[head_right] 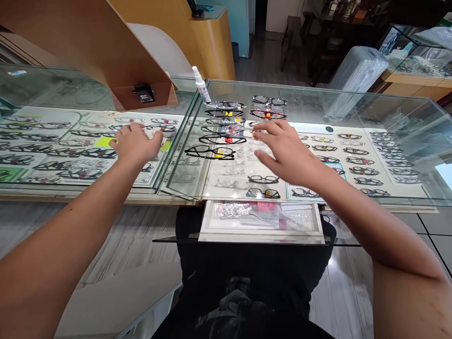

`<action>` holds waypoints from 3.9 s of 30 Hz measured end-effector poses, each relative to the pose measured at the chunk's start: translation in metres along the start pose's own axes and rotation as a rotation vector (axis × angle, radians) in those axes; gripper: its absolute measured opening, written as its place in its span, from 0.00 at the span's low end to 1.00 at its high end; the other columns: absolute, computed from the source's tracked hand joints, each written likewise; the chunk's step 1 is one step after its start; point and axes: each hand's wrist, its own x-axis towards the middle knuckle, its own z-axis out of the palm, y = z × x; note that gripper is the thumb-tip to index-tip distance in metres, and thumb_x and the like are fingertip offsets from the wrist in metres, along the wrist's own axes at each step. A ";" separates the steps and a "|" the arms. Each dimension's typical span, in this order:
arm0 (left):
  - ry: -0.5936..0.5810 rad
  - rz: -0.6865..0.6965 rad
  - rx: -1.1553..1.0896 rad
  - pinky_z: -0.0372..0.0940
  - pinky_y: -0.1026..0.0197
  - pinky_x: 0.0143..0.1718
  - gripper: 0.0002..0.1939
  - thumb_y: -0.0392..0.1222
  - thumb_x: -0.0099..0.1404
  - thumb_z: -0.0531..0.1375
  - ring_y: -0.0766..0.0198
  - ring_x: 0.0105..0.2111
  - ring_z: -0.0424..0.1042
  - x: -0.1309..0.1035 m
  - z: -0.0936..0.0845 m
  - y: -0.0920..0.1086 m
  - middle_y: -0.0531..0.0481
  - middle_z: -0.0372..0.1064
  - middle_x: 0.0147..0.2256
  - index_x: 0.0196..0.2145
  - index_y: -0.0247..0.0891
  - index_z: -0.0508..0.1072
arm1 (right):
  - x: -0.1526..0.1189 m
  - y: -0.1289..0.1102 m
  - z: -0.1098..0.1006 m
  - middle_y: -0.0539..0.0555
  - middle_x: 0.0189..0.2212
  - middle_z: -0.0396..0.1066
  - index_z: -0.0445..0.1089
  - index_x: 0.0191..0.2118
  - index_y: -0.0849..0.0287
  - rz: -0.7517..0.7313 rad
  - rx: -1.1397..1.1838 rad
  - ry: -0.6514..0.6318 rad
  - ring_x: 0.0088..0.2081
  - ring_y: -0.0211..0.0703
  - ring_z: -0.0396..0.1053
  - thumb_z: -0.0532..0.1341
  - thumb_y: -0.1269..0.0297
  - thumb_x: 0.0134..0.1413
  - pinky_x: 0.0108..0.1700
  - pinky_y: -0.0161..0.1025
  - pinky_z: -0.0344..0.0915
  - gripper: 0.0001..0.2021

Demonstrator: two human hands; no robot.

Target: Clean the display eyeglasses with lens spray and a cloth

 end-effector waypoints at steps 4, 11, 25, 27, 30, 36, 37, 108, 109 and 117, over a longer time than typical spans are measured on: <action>0.011 -0.007 0.003 0.55 0.26 0.71 0.36 0.57 0.76 0.54 0.29 0.72 0.59 -0.001 0.000 0.001 0.23 0.62 0.71 0.70 0.29 0.68 | -0.031 -0.055 -0.017 0.57 0.73 0.66 0.71 0.71 0.49 -0.045 0.449 -0.306 0.74 0.59 0.62 0.57 0.47 0.79 0.73 0.59 0.65 0.24; 0.004 -0.006 -0.001 0.54 0.27 0.72 0.36 0.57 0.76 0.54 0.29 0.73 0.59 -0.002 -0.001 0.001 0.23 0.61 0.71 0.70 0.27 0.68 | -0.067 -0.086 0.045 0.68 0.69 0.69 0.72 0.67 0.62 -0.033 0.585 -0.604 0.73 0.62 0.61 0.59 0.46 0.77 0.74 0.61 0.60 0.27; -0.006 -0.005 -0.007 0.53 0.26 0.72 0.38 0.57 0.76 0.53 0.28 0.73 0.58 -0.003 -0.003 0.003 0.21 0.61 0.71 0.71 0.25 0.67 | -0.061 0.034 0.196 0.70 0.70 0.68 0.72 0.67 0.67 0.296 -0.017 -0.270 0.75 0.70 0.55 0.60 0.50 0.70 0.76 0.65 0.57 0.30; -0.004 -0.005 -0.006 0.53 0.26 0.72 0.38 0.58 0.76 0.52 0.28 0.73 0.57 -0.002 -0.002 0.002 0.21 0.60 0.71 0.71 0.25 0.66 | -0.055 0.057 0.210 0.71 0.73 0.64 0.69 0.69 0.70 0.322 -0.072 -0.223 0.77 0.72 0.50 0.57 0.51 0.71 0.79 0.66 0.50 0.32; -0.009 -0.001 -0.005 0.53 0.26 0.71 0.38 0.58 0.75 0.52 0.28 0.73 0.57 -0.002 -0.001 0.002 0.22 0.60 0.72 0.71 0.26 0.66 | -0.046 0.079 0.218 0.72 0.75 0.59 0.65 0.72 0.74 0.348 -0.130 -0.174 0.78 0.73 0.45 0.53 0.49 0.73 0.80 0.66 0.44 0.35; -0.002 0.004 -0.010 0.53 0.25 0.71 0.39 0.59 0.75 0.51 0.28 0.73 0.57 -0.001 -0.001 0.000 0.21 0.60 0.72 0.71 0.26 0.66 | -0.041 0.092 0.228 0.70 0.76 0.60 0.65 0.73 0.72 0.369 -0.171 -0.199 0.78 0.72 0.45 0.51 0.47 0.75 0.80 0.63 0.42 0.36; -0.004 0.003 -0.011 0.53 0.25 0.71 0.39 0.59 0.75 0.52 0.28 0.73 0.57 -0.001 -0.001 0.000 0.21 0.60 0.72 0.71 0.26 0.66 | -0.041 0.092 0.230 0.70 0.76 0.60 0.65 0.73 0.72 0.372 -0.173 -0.209 0.78 0.72 0.46 0.51 0.47 0.75 0.80 0.63 0.42 0.36; -0.006 0.016 -0.008 0.54 0.25 0.70 0.38 0.59 0.75 0.51 0.28 0.72 0.58 -0.003 -0.004 0.001 0.21 0.60 0.71 0.70 0.27 0.67 | 0.078 0.082 0.031 0.70 0.63 0.74 0.81 0.55 0.67 0.180 -0.451 0.015 0.62 0.71 0.68 0.55 0.60 0.74 0.60 0.63 0.68 0.21; -0.009 0.018 -0.006 0.54 0.25 0.71 0.38 0.59 0.76 0.51 0.28 0.72 0.57 -0.003 -0.004 0.001 0.21 0.60 0.71 0.71 0.26 0.66 | 0.084 0.096 0.036 0.70 0.67 0.72 0.80 0.57 0.68 0.211 -0.485 -0.002 0.65 0.72 0.65 0.57 0.61 0.73 0.61 0.64 0.67 0.21; 0.001 0.024 -0.017 0.54 0.24 0.70 0.37 0.59 0.77 0.52 0.28 0.72 0.57 -0.001 -0.003 0.000 0.20 0.61 0.71 0.70 0.26 0.67 | 0.105 0.127 0.063 0.67 0.71 0.70 0.81 0.57 0.69 0.261 -0.492 -0.095 0.67 0.70 0.62 0.53 0.68 0.71 0.65 0.63 0.63 0.22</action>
